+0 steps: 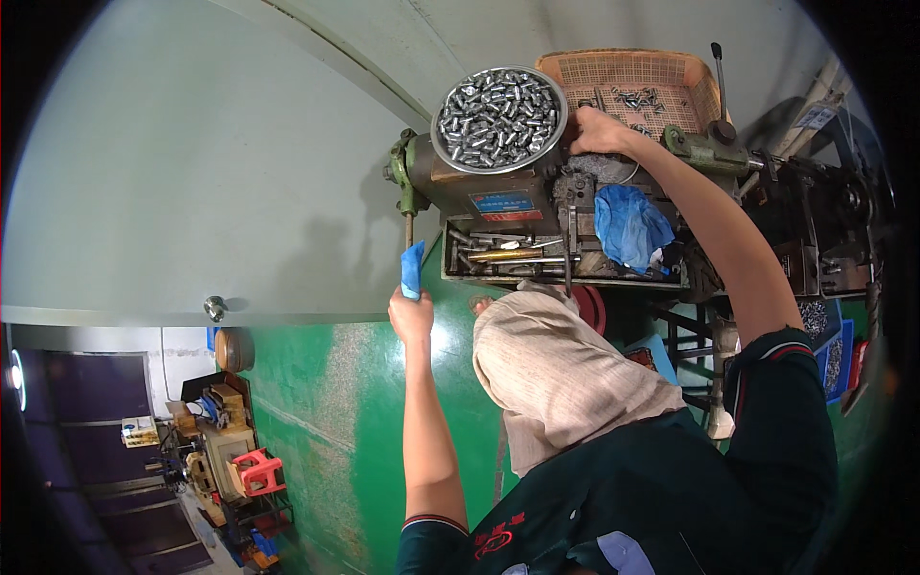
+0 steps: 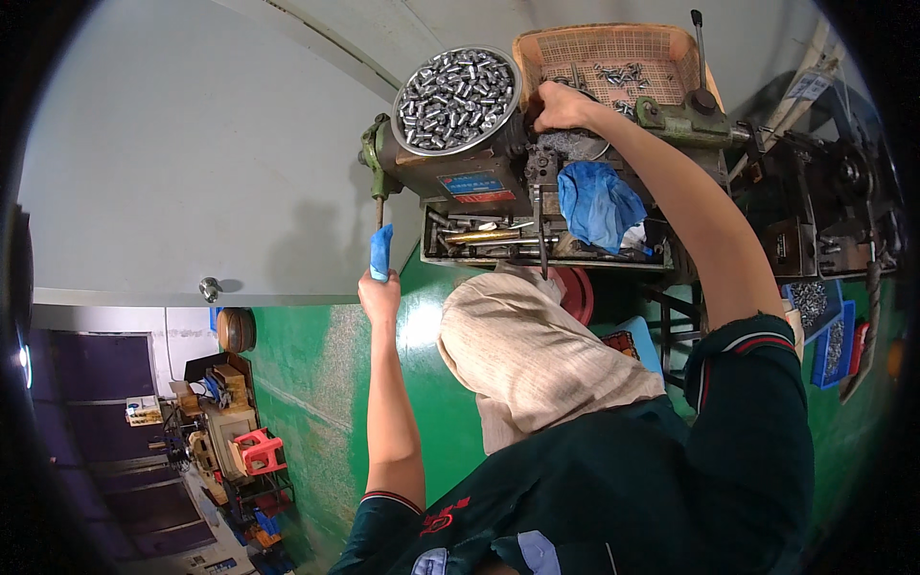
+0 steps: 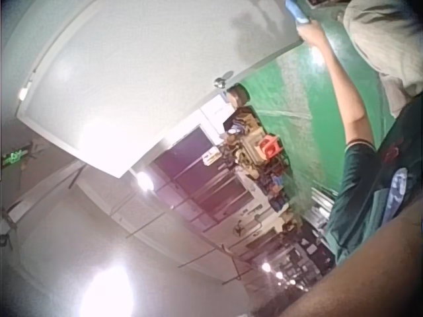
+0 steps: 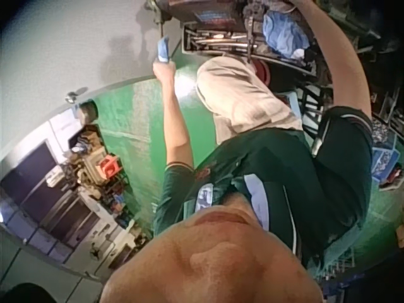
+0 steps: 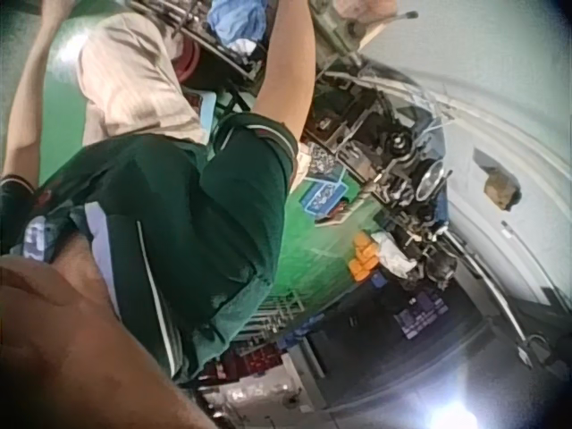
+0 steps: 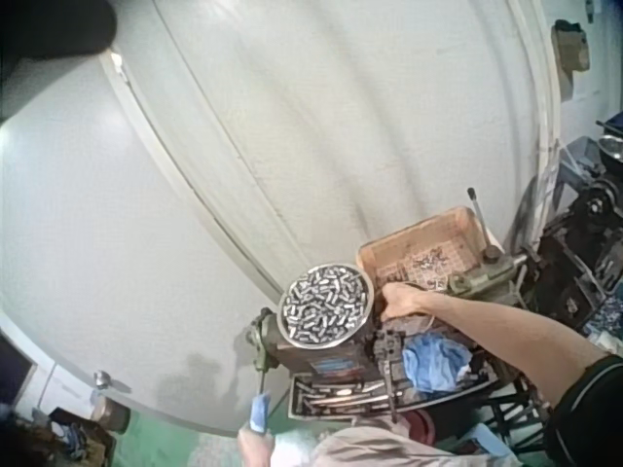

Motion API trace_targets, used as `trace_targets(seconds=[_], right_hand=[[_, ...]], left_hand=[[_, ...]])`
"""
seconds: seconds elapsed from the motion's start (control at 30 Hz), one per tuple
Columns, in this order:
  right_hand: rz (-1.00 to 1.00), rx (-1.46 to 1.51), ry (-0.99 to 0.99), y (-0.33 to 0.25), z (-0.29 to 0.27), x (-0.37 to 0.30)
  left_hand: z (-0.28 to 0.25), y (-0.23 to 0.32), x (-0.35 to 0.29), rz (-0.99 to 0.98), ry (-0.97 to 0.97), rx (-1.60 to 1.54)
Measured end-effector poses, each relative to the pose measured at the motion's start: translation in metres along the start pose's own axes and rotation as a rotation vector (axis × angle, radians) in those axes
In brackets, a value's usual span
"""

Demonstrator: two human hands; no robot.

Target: The person operates a lathe machine by repeatedly picking metal screws one at a time from a tray, inserting them into the machine, and pushing and pulling the lever.

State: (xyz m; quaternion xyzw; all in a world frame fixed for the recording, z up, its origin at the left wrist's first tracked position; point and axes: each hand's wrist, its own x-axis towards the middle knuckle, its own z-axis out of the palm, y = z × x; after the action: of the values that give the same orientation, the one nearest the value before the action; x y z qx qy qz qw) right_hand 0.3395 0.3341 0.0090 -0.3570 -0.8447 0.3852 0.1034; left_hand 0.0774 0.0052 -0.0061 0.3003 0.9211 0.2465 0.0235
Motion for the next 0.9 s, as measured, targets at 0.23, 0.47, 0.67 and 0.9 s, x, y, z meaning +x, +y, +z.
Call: trace_targets(seconds=[0.23,0.47,0.67,0.9], right_hand=[[-0.101,0.655,0.039,-0.031,-0.030,-0.065],[-0.149,1.418,-0.012,-0.070,0.001,-0.158],[-0.274,1.817,-0.013,-0.100,0.025,-0.205],[-0.328,1.978,-0.055,-0.106,0.038,-0.229]], left_hand=[[-0.003,0.001,-0.002,-0.006,-0.022,0.007],[0.002,-0.003,0.002,0.001,-0.017,0.027],[0.003,-0.007,0.004,0.006,-0.026,0.043],[0.000,-0.003,0.002,0.027,-0.012,0.047]])
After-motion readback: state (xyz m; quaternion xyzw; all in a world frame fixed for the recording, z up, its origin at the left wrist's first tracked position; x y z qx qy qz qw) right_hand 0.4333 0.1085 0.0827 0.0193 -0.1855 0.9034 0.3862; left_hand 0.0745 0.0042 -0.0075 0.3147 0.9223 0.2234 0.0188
